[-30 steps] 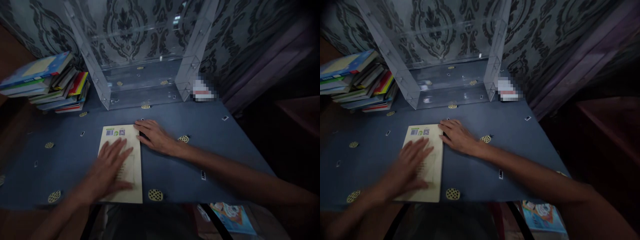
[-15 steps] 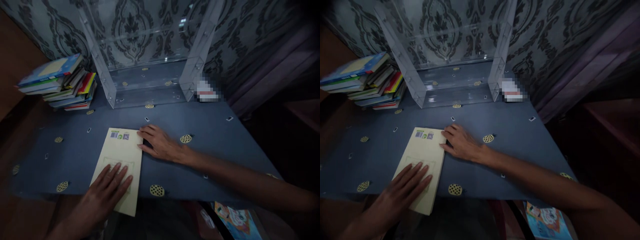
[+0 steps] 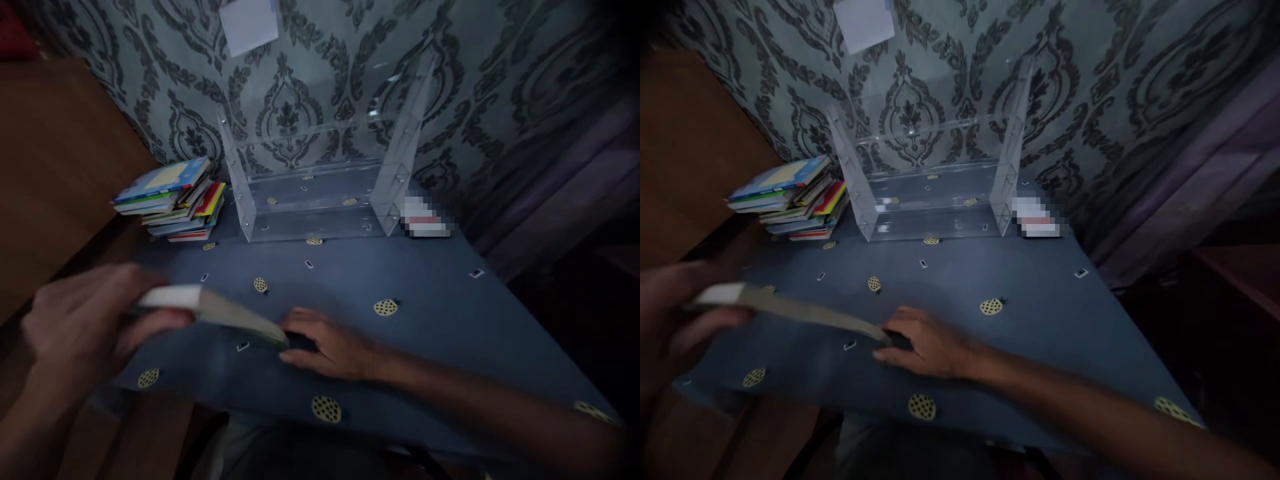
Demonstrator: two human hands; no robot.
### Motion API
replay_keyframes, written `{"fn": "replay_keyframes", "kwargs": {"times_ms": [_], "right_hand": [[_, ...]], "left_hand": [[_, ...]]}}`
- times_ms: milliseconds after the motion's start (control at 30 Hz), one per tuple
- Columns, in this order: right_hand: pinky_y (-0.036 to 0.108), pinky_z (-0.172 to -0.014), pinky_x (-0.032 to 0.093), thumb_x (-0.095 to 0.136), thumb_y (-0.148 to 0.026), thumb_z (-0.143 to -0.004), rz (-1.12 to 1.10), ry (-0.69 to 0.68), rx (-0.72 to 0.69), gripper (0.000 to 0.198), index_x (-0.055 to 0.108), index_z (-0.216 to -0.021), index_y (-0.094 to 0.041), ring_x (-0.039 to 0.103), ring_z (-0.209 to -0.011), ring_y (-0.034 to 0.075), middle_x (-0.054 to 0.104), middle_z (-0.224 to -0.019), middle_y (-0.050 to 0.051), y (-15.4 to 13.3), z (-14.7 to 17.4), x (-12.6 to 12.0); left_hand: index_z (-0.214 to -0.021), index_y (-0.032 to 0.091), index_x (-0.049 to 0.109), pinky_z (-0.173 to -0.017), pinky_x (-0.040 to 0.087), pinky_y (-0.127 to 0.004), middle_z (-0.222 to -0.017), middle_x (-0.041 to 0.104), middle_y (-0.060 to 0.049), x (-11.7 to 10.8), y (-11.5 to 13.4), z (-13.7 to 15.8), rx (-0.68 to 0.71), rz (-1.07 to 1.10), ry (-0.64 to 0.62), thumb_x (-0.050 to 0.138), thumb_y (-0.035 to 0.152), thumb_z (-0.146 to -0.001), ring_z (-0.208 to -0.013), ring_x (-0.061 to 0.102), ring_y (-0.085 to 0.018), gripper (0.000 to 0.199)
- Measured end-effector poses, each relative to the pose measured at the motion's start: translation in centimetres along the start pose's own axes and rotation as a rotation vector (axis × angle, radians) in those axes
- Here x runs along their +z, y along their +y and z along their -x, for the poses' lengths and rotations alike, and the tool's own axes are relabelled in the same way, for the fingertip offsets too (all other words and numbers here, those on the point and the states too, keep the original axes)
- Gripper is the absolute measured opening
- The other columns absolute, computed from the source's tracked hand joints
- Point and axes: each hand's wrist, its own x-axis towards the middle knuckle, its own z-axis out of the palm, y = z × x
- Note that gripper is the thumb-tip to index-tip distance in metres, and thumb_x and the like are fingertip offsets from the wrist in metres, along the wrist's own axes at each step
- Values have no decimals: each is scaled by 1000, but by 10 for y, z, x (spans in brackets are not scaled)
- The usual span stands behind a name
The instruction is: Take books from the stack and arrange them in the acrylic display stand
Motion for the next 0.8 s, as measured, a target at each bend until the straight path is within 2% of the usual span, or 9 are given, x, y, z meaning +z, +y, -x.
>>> {"fn": "replay_keyframes", "kwargs": {"times_ms": [33,100,200,267,333,400,500,633,800], "right_hand": [[33,-81,53,53,-44,-102,-16,2,9,35,71,-103,-15,64,-87,19,71,-91,7,0,0,4],[30,-75,52,53,-36,-102,-38,13,-8,29,71,-92,-16,64,-81,17,70,-83,6,-1,1,11],[29,-68,49,53,-33,-101,-4,82,-85,34,63,-73,-18,60,-70,15,64,-67,2,0,2,17],[28,-61,45,50,-32,-102,69,175,-108,41,55,-63,-20,54,-61,14,56,-58,0,0,2,16],[27,-58,41,49,-29,-102,136,259,-138,43,49,-60,-21,49,-56,13,51,-55,-1,1,1,14],[27,-57,40,48,-25,-102,190,304,-187,41,48,-61,-21,47,-55,12,52,-55,-2,3,0,12],[29,-63,47,48,-21,-101,254,324,-243,32,57,-70,-19,53,-60,14,61,-63,1,7,0,10],[38,-85,55,50,-20,-101,386,292,-244,19,68,-97,-15,67,-90,20,74,-92,10,13,-4,7],[48,-112,47,45,-25,-104,538,96,-179,34,59,-132,-12,59,-130,25,65,-137,16,23,-37,8]], "left_hand": [[-82,29,69,-54,43,-34,-61,62,1,6,5,-21,-17,-50,118,45,70,-93,-57,59,-18,49],[-67,23,60,-53,35,-30,-51,49,2,25,11,-60,23,11,97,36,69,-97,-48,46,-12,60],[-60,20,52,-53,29,-28,-51,45,2,67,10,-101,103,217,-188,33,66,-98,-48,43,-10,63],[-62,19,54,-55,27,-28,-52,46,2,101,5,-115,137,299,-359,38,60,-98,-50,43,-11,57],[-61,19,54,-57,27,-28,-54,47,2,135,2,-120,129,341,-466,46,55,-96,-53,44,-11,51],[-61,18,52,-58,27,-28,-56,49,2,164,2,-119,97,378,-464,47,52,-97,-55,44,-11,50],[-75,18,60,-64,34,-27,-69,59,0,191,3,-108,68,416,-337,45,47,-99,-65,52,-14,41],[-101,18,65,-87,46,-32,-99,70,-7,199,-2,-74,41,405,-149,40,35,-101,-95,63,-21,30],[-111,18,63,-94,51,-39,-103,71,-10,199,-10,-26,-26,280,-85,36,25,-102,-100,65,-24,29]]}}
